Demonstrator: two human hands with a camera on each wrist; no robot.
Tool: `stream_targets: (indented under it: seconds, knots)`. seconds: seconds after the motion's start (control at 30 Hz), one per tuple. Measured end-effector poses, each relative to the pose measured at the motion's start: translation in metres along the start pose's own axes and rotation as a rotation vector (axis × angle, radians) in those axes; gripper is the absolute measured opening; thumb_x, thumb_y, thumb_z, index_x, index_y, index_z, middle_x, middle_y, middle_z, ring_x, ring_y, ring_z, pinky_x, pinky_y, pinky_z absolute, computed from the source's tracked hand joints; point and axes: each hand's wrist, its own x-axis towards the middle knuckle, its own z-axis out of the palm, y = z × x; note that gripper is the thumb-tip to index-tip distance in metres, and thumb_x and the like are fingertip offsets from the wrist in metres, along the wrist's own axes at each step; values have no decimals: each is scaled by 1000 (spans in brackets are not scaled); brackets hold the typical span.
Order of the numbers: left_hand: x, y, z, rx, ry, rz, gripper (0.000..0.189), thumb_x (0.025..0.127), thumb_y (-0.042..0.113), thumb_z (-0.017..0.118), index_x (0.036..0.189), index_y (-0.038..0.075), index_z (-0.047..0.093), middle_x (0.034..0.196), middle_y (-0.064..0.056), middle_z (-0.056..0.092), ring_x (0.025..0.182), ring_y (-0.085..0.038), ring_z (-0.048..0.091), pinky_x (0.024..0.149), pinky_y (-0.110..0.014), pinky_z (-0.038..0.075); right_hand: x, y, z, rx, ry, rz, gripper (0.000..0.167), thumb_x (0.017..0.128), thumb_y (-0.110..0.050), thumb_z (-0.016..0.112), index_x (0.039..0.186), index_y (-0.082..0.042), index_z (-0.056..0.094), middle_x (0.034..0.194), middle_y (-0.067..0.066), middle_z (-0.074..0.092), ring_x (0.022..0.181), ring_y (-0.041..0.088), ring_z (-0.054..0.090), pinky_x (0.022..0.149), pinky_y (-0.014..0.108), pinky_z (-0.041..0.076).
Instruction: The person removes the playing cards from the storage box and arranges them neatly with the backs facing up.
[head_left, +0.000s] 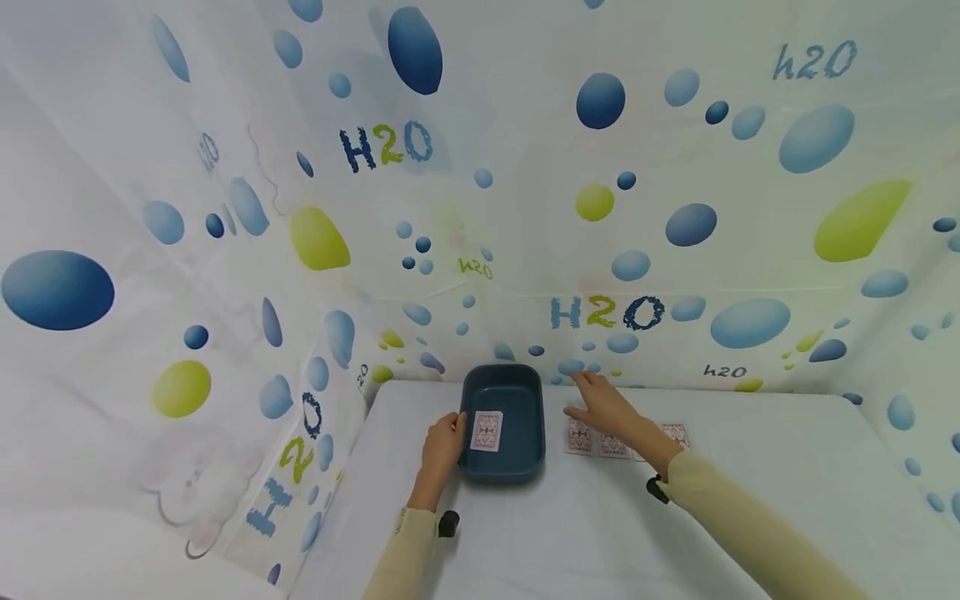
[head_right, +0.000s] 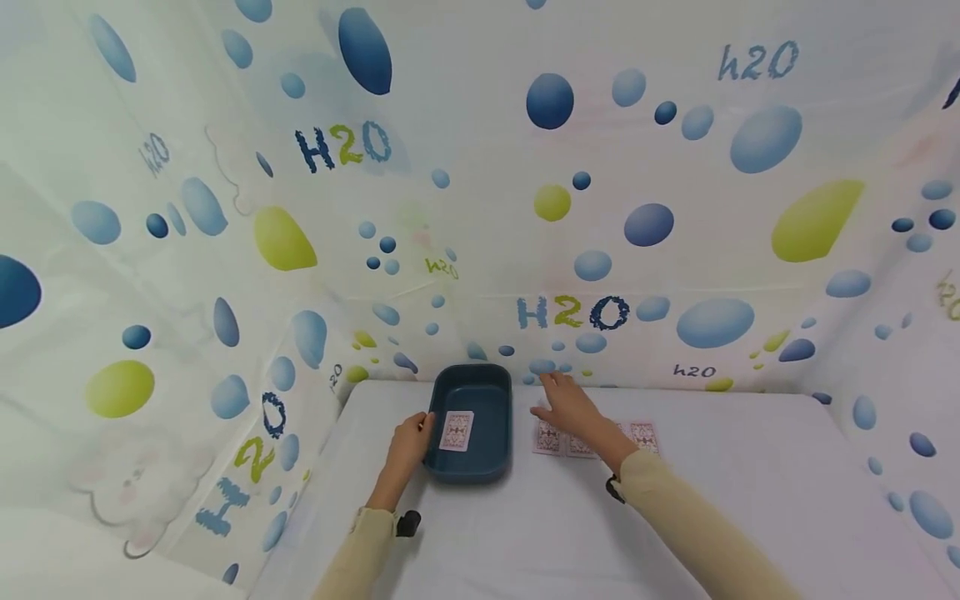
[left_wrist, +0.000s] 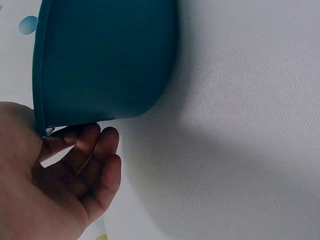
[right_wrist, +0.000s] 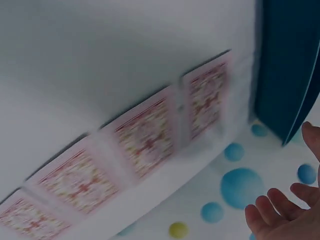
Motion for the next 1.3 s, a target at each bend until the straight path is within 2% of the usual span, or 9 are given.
stream_targets:
  seconds: [0.17,0.4,0.53,0.7,0.8,1.07,1.3]
  knots:
    - [4,-2,2,4,0,2,36,106,32,48,78,10,54,71,-5,58,59,-17,50,52,-30,37,20,-29,11,-14,-17,-47,74,94,-33,71,151,0,36,149,27,44,137,44,45,110,55,40]
    - [9,1,3,-6,34,30,36,106,31,49,77,10,54,70,-6,60,58,-16,51,50,-30,38,44,-63,26,-69,-12,-150,72,94,-35,71,147,2,40,140,25,50,128,40,53,106,51,44]
    - [8,5,2,2,38,38,36,106,30,50,77,9,55,70,-7,60,57,-17,50,50,-31,36,52,-80,40,-77,-36,-163,70,93,-35,72,146,1,43,139,23,50,128,39,53,105,51,45]
    - [2,4,1,10,13,24,35,106,29,50,81,7,59,71,-7,60,57,-18,49,49,-32,36,57,-99,61,-70,-57,-151,68,92,-32,74,145,0,45,139,22,52,128,39,53,104,52,46]
    - [0,1,2,10,10,23,34,106,29,50,81,8,60,70,-7,60,56,-17,49,49,-31,36,60,-109,72,-80,-89,-117,68,91,-32,75,145,-1,45,140,23,51,129,39,53,104,52,46]
    - [-3,-2,3,-3,12,32,35,106,29,51,77,9,55,69,-6,59,55,-17,48,48,-30,35,69,-122,94,-166,-294,35,75,85,-41,80,141,-4,47,135,21,53,123,37,54,101,51,48]
    - [1,-4,0,15,27,37,35,106,30,50,77,10,55,70,-5,59,56,-16,48,49,-31,36,77,-124,96,-241,-302,8,71,86,-37,80,140,-3,48,135,20,52,123,36,54,100,49,49]
